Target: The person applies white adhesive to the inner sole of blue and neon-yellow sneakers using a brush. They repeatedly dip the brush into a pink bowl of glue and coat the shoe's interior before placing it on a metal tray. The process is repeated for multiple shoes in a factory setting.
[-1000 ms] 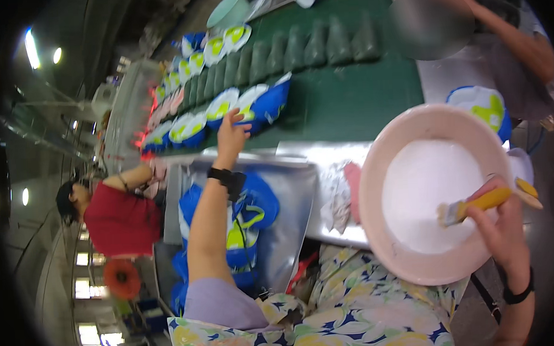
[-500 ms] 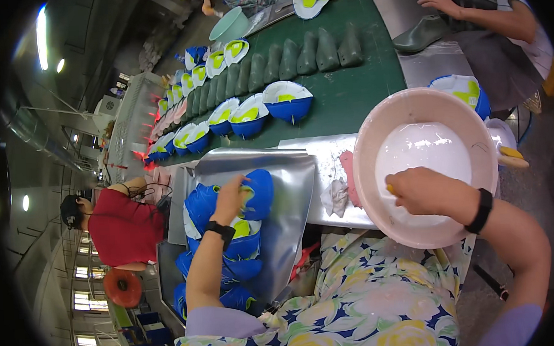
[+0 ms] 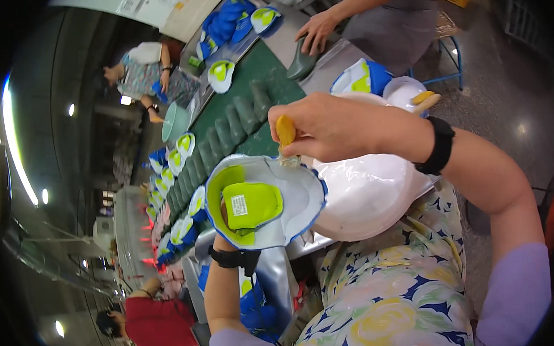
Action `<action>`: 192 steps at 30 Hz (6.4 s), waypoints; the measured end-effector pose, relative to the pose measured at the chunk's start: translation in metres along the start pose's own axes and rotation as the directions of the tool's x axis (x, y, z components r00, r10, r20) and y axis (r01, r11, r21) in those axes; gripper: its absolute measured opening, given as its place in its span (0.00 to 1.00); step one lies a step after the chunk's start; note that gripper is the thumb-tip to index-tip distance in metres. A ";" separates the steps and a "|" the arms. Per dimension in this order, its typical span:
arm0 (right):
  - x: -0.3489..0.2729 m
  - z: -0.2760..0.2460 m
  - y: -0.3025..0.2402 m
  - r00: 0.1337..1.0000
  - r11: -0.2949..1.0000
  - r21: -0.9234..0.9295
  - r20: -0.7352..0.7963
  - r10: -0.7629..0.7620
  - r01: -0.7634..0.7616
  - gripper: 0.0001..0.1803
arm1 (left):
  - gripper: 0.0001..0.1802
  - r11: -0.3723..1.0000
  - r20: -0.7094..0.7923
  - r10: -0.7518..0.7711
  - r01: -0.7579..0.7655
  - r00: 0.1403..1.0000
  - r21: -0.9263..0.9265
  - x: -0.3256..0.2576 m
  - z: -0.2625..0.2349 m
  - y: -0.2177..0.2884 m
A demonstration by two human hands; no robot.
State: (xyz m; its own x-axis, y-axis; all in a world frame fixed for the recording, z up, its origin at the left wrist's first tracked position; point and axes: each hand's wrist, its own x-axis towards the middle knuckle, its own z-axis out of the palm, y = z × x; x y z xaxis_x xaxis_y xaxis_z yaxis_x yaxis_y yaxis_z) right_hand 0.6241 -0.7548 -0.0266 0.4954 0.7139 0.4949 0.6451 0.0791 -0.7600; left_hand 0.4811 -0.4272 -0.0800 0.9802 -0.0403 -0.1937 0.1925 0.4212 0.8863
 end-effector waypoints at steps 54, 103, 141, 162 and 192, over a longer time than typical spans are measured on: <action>-0.042 0.006 0.014 0.989 0.995 -0.026 -0.120 0.093 -0.096 0.09 | 0.31 0.988 -0.042 -0.094 0.088 0.995 -0.129 0.006 0.030 -0.043; -0.080 0.014 0.057 0.761 0.740 0.215 0.022 0.649 -0.637 0.08 | 0.32 -0.254 -0.281 0.812 0.742 0.512 0.620 -0.109 -0.290 0.014; -0.042 0.059 0.056 0.872 0.911 -0.370 0.366 0.325 -0.184 0.12 | 0.19 0.371 -0.400 0.581 0.207 0.709 0.905 -0.151 -0.159 -0.020; -0.038 -0.016 0.027 0.959 0.985 -0.073 -0.247 0.136 -0.158 0.13 | 0.28 0.843 -0.208 0.482 -0.386 0.851 0.374 0.061 0.027 -0.038; -0.066 0.029 0.018 0.839 0.813 0.535 -0.315 0.443 -0.229 0.13 | 0.27 0.684 -0.121 0.640 -0.491 0.759 0.540 0.051 0.005 -0.045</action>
State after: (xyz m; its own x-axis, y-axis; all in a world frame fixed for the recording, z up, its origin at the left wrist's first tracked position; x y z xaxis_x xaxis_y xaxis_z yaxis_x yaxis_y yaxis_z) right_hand 0.5857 -0.7801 -0.0852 0.8847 0.4155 0.2112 0.1002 0.2731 -0.9568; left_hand 0.5225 -0.4528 -0.1279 0.8615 0.3482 0.3696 -0.3246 -0.1820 0.9282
